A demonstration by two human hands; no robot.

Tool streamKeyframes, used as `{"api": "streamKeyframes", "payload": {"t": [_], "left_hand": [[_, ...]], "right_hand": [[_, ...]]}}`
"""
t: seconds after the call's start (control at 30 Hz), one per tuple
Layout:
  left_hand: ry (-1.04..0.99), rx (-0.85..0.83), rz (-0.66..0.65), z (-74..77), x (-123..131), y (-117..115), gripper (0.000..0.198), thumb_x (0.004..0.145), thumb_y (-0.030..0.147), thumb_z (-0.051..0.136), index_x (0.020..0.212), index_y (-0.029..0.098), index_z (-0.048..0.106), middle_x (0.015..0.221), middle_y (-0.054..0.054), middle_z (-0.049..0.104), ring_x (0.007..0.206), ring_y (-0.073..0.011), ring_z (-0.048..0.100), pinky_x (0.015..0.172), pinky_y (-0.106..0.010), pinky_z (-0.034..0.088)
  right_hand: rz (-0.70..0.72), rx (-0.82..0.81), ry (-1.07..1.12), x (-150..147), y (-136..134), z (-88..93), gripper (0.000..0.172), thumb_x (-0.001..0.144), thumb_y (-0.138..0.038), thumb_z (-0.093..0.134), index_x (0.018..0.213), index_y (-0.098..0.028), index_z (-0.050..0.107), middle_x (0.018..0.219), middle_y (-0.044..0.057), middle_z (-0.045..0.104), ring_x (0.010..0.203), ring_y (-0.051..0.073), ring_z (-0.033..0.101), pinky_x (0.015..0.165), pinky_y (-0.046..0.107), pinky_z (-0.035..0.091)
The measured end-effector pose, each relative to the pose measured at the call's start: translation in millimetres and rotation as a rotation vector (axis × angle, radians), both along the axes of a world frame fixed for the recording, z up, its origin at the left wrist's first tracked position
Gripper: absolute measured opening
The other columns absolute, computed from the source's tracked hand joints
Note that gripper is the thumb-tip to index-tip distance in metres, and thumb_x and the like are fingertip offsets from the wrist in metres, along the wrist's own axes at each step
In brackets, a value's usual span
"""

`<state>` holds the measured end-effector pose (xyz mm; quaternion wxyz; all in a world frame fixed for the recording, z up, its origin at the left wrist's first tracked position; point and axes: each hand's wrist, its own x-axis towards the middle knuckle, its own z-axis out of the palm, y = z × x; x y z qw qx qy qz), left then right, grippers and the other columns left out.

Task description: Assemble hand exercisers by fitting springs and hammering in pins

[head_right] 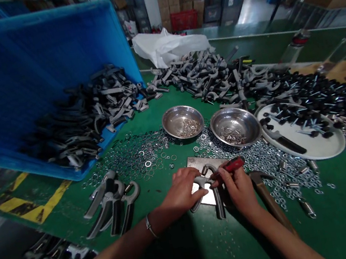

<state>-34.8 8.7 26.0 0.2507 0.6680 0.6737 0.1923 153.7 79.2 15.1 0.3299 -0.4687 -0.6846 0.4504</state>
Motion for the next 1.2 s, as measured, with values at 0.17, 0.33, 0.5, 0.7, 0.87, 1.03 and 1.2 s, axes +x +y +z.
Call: {"api": "streamKeyframes", "payload": {"t": [0.17,0.33,0.5,0.7,0.87,1.03,1.2], "left_hand": [[0.007,0.020,-0.009,-2.6,1,-1,0.044,0.086,0.045,0.068,0.120,0.021,0.053,0.123,-0.008,0.057,0.116,-0.0279,0.047,0.097,-0.040,0.037],[0.065,-0.002,0.025,-2.0,5,-1,0.042,0.087,0.044,0.066,0.121,0.022,0.054,0.123,-0.009,0.057,0.115,-0.0291,0.047,0.095,-0.041,0.036],[0.082,-0.007,0.022,-1.7,7,0,0.044,0.087,0.046,0.066,0.121,0.021,0.054,0.125,-0.010,0.057,0.116,-0.0299,0.047,0.096,-0.042,0.036],[0.031,-0.027,0.039,1.7,7,-1,0.039,0.087,0.040,0.066,0.118,0.020,0.054,0.125,-0.009,0.056,0.116,-0.0289,0.046,0.097,-0.041,0.037],[0.018,-0.027,0.046,3.8,8,-1,0.037,0.088,0.040,0.065,0.117,0.022,0.053,0.124,-0.008,0.056,0.117,-0.0288,0.046,0.097,-0.041,0.038],[0.006,-0.028,0.050,2.4,8,-1,0.038,0.088,0.040,0.066,0.118,0.021,0.052,0.124,-0.009,0.056,0.117,-0.0290,0.046,0.096,-0.041,0.038],[0.015,0.006,0.043,-2.4,6,-1,0.040,0.087,0.041,0.067,0.119,0.020,0.053,0.124,-0.009,0.056,0.116,-0.0291,0.046,0.096,-0.041,0.038]], "right_hand": [[-0.005,0.187,-0.248,-8,0,-1.8,0.033,0.088,-0.059,0.053,0.091,-0.025,0.054,0.075,0.008,0.070,0.068,0.031,0.068,0.066,0.041,0.050],[0.148,-0.021,0.004,-29,12,35.4,0.033,0.088,-0.058,0.055,0.085,-0.026,0.054,0.061,-0.002,0.058,0.044,0.017,0.050,0.049,0.032,0.045],[0.047,-0.282,0.471,-19,26,55.3,0.031,0.098,-0.056,0.040,0.095,-0.027,0.052,0.056,-0.007,0.054,0.034,0.011,0.040,0.045,0.028,0.045],[-0.003,-0.226,0.305,8,11,5.8,0.025,0.091,-0.046,0.063,0.103,-0.027,0.052,0.087,0.001,0.075,0.071,0.022,0.073,0.074,0.037,0.059],[0.027,-0.123,0.226,8,-3,-7.4,0.024,0.093,-0.046,0.060,0.104,-0.025,0.055,0.096,0.005,0.076,0.078,0.024,0.075,0.081,0.040,0.058],[0.047,-0.092,0.168,4,-1,-1.1,0.023,0.094,-0.046,0.059,0.103,-0.024,0.056,0.095,0.005,0.076,0.074,0.024,0.074,0.073,0.037,0.058],[0.090,0.064,-0.055,4,-2,3.6,0.024,0.092,-0.047,0.059,0.098,-0.024,0.061,0.083,0.005,0.076,0.076,0.028,0.074,0.074,0.039,0.055]]}}
